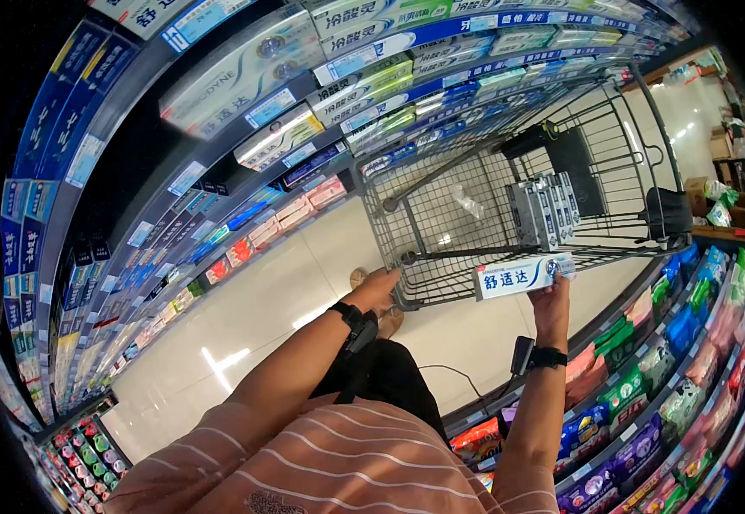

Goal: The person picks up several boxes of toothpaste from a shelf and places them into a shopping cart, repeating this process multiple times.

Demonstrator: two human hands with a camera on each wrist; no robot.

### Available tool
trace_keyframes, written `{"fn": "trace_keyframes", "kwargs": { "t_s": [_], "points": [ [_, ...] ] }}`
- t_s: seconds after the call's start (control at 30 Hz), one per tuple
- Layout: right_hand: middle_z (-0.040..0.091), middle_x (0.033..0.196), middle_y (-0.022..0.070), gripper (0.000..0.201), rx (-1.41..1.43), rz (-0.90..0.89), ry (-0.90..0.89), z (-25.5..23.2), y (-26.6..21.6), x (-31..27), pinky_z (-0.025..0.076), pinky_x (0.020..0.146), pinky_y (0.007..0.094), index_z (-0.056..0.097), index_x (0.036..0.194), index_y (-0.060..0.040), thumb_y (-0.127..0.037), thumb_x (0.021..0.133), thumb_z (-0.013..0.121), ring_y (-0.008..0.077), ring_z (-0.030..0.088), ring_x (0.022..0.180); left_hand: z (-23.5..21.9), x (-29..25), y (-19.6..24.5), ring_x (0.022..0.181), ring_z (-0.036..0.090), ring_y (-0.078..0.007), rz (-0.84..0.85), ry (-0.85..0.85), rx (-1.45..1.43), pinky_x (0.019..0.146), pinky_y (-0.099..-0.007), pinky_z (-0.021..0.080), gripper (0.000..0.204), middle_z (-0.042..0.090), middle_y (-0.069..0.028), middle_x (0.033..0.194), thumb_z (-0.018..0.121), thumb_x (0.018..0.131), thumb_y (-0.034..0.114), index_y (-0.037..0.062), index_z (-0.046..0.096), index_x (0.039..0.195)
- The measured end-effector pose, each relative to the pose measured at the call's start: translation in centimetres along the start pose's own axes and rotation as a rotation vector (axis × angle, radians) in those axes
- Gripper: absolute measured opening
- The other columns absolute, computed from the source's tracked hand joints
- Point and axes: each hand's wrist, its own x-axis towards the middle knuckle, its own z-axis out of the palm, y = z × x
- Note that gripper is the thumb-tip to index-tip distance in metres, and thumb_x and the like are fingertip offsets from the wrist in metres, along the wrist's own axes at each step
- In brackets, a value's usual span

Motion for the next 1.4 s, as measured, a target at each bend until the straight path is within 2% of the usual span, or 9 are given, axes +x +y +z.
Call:
{"fn": "trace_keyframes", "kwargs": {
  "t_s": [0.13,0.17,0.27,0.4,0.53,0.57,0.67,1.13,1.4],
  "points": [
    [0.066,0.097,-0.0014,0.026,0.003,-0.016,0.044,1.5,-1.6,1.2,0.051,0.091,0.0399,0.058,0.115,-0.0120,-0.031,0.100,0.051,0.0165,0.064,0.097,0.7,0.5,3.2,0.074,0.067,-0.0222,-0.006,-0.021,0.079,0.057,-0.0336,0.052,0.057,0.065,-0.0112,0.094,0.046,0.093,0.050,-0.0026,0.058,0.114],
    [0.049,0.068,-0.0099,0.013,-0.015,-0.025,0.219,5.4,-1.8,0.7,0.045,0.069,0.0246,0.056,0.092,-0.0174,-0.028,0.099,0.053,0.0056,0.047,0.062,0.4,1.0,3.6,0.076,0.067,-0.0238,-0.007,-0.047,0.081,0.056,-0.0341,0.053,0.059,0.064,-0.0119,0.094,0.046,0.092,0.051,-0.0026,0.057,0.116],
    [0.048,0.068,-0.0100,0.014,-0.007,-0.041,0.186,3.6,-2.4,2.0,0.045,0.069,0.0244,0.056,0.092,-0.0175,-0.029,0.099,0.054,0.0055,0.047,0.061,0.7,1.8,4.9,0.078,0.067,-0.0242,-0.012,-0.069,0.086,0.058,-0.0348,0.054,0.059,0.065,-0.0126,0.094,0.046,0.092,0.051,-0.0025,0.057,0.115],
    [0.053,0.071,-0.0092,0.016,-0.078,-0.020,0.234,5.3,-3.2,2.7,0.048,0.073,0.0254,0.058,0.093,-0.0175,-0.031,0.099,0.054,0.0055,0.052,0.066,1.0,4.0,4.9,0.064,0.066,-0.0258,0.104,-0.003,0.107,0.051,-0.0377,0.051,0.047,0.064,-0.0154,0.082,0.042,0.095,0.043,-0.0008,0.058,0.093],
    [0.061,0.078,-0.0057,0.019,-0.080,-0.004,0.182,3.4,-4.2,4.0,0.051,0.087,0.0352,0.059,0.101,-0.0146,-0.031,0.099,0.051,0.0095,0.059,0.073,1.7,4.4,6.8,0.087,0.066,-0.0380,0.142,0.082,0.225,0.075,-0.0440,0.051,0.047,0.067,-0.0247,0.090,0.038,0.094,0.038,-0.0037,0.061,0.094],
    [0.064,0.119,0.0050,0.036,-0.042,0.043,-0.066,-2.0,-4.1,5.7,0.045,0.102,0.0426,0.056,0.123,-0.0104,-0.035,0.098,0.051,0.0232,0.060,0.113,1.9,4.7,7.1,0.091,0.065,-0.0395,0.145,0.109,0.237,0.079,-0.0445,0.050,0.047,0.067,-0.0257,0.091,0.038,0.094,0.037,-0.0038,0.062,0.096],
    [0.064,0.122,0.0087,0.040,0.023,0.064,-0.077,-3.3,-4.3,7.0,0.045,0.103,0.0439,0.054,0.128,-0.0077,-0.034,0.099,0.050,0.0252,0.059,0.118,3.0,6.0,6.9,0.094,0.063,-0.0414,0.120,0.202,0.216,0.085,-0.0449,0.048,0.047,0.067,-0.0273,0.093,0.037,0.094,0.036,-0.0044,0.063,0.097],
    [0.065,0.119,0.0066,0.037,0.019,0.114,-0.098,-6.3,-6.1,9.4,0.044,0.104,0.0433,0.055,0.126,-0.0094,-0.034,0.099,0.050,0.0223,0.061,0.113,3.6,4.7,9.0,0.109,0.061,-0.0440,0.184,0.321,0.223,0.093,-0.0443,0.047,0.067,0.064,-0.0299,0.112,0.045,0.096,0.057,-0.0053,0.054,0.119],
    [0.064,0.121,0.0052,0.039,-0.024,0.080,-0.068,2.0,-6.1,5.2,0.044,0.104,0.0419,0.053,0.130,-0.0113,-0.035,0.099,0.053,0.0215,0.060,0.114,1.2,-0.8,9.4,0.102,0.066,-0.0255,0.417,0.439,0.148,0.086,-0.0349,0.051,0.048,0.066,-0.0167,0.104,0.064,0.094,0.035,-0.0018,0.053,0.123]
  ]
}}
